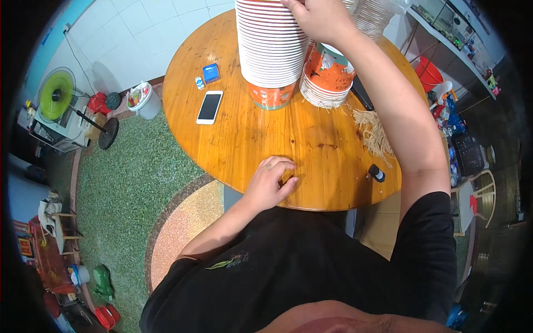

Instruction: Attaching rubber bands to the rims or lids of paper cups as part of a packaging process.

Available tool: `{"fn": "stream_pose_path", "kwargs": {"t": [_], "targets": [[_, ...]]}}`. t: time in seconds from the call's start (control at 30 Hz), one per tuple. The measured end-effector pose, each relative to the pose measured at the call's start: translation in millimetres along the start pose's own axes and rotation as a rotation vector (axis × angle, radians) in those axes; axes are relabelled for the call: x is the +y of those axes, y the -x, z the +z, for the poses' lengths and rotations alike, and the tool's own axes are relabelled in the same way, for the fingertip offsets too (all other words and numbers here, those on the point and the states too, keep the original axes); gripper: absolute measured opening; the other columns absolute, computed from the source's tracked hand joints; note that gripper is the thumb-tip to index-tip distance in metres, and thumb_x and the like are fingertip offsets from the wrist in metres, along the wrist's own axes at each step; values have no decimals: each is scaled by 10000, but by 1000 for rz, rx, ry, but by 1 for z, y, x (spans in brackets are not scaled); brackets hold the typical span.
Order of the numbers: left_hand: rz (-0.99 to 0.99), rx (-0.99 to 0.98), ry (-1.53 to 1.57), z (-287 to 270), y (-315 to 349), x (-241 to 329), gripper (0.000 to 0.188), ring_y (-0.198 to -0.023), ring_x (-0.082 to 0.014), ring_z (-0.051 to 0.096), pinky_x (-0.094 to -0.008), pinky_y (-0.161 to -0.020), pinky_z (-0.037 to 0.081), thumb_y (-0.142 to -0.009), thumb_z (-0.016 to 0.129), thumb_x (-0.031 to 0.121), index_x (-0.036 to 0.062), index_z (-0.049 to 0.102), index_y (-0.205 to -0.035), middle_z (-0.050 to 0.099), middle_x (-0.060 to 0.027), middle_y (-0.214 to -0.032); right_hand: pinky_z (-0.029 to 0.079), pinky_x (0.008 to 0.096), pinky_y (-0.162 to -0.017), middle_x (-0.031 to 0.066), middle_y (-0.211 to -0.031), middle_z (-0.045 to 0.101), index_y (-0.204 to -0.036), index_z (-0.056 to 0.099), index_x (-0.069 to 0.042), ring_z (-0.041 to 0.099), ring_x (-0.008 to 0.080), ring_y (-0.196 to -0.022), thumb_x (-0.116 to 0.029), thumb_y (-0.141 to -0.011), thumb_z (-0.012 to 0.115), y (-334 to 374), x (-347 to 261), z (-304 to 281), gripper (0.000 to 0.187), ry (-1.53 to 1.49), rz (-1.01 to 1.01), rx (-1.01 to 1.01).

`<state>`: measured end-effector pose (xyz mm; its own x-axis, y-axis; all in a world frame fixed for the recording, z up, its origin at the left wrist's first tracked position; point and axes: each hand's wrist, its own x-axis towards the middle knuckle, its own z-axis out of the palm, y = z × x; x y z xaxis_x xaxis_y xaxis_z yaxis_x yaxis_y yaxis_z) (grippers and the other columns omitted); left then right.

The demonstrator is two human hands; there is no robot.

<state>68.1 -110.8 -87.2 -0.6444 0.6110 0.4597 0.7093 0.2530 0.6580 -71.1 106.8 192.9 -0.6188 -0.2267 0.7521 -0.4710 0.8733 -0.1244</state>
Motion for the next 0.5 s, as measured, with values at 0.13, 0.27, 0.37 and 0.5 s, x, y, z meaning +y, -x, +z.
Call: {"fn": "stream_pose_path", "kwargs": {"t": [0.13, 0.27, 0.37, 0.5], "targets": [[13, 3, -13, 0, 1, -1, 275, -1105, -374, 639, -458, -981, 494, -846, 771, 124, 20, 638, -1063, 686, -160, -1137, 525, 521, -834, 245, -901, 699, -888, 705, -10, 674, 437, -911, -170, -921, 627, -2, -7, 1, 181, 56, -69, 82], [13, 18, -17, 0, 1, 0, 276, -1095, -371, 643, -461, -980, 493, -839, 775, 119, 22, 636, -1056, 687, -157, -1128, 507, 544, -796, 226, -872, 687, -850, 672, -28, 657, 444, -878, -141, -922, 608, -12, 0, 2, 149, 205, -166, 227], [0, 25, -9, 1, 3, -3, 266, -1107, -355, 628, -450, -993, 474, -856, 764, 165, 25, 660, -1057, 687, -141, -1132, 499, 544, -789, 226, -866, 679, -859, 655, -27, 647, 452, -857, -123, -919, 597, -23, 6, 5, 127, 228, -172, 394], [-6, 10, -19, 0, 5, -2, 268, -1104, -357, 629, -452, -991, 476, -857, 763, 165, 23, 659, -1059, 688, -144, -1126, 494, 550, -778, 244, -865, 669, -899, 644, -10, 633, 468, -832, -94, -920, 583, -45, 3, -25, 106, 243, -237, 669]]}}
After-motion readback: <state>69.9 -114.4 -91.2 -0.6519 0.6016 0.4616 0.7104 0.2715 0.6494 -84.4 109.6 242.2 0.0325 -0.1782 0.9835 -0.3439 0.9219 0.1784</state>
